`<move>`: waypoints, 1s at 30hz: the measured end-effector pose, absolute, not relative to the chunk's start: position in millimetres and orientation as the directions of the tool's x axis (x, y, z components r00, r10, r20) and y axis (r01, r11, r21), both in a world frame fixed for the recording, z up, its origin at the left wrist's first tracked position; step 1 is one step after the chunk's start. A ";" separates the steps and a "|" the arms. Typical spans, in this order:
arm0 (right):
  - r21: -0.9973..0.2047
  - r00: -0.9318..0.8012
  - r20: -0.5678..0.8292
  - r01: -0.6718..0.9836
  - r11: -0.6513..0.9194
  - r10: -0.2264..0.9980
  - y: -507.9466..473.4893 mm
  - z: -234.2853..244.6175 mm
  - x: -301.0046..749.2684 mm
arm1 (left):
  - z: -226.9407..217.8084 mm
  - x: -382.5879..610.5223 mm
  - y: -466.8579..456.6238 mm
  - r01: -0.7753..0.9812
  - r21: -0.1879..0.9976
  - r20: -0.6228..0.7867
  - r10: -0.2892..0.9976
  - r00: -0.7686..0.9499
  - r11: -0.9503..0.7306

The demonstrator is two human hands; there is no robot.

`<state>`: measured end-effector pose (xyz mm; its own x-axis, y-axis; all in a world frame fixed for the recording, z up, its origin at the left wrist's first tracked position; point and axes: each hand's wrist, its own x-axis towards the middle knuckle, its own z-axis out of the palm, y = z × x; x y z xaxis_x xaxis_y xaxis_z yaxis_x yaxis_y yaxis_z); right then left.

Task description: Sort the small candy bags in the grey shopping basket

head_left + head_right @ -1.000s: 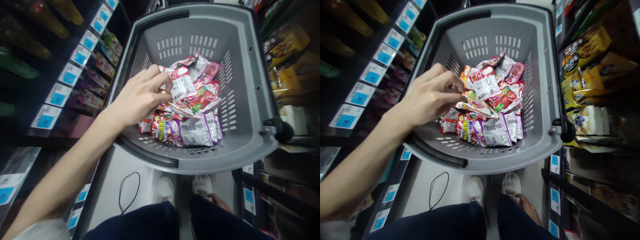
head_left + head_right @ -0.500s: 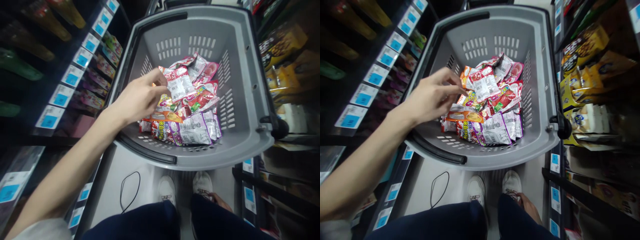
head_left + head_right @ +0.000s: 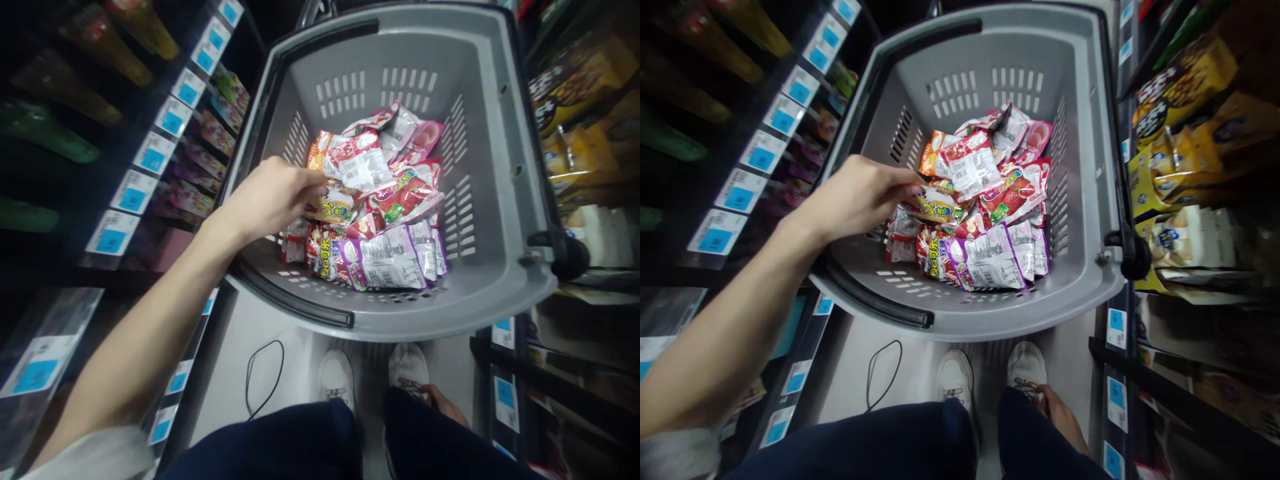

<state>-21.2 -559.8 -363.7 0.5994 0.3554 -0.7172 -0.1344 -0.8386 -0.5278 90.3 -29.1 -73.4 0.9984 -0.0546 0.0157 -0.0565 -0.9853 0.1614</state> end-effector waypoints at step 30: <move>-0.541 0.584 -0.720 -0.133 -0.830 0.376 -559.0 -363.3 -19.5 | -57.8 91.0 -53.3 0.002 0.248 0.126 0.035 0.991 -0.969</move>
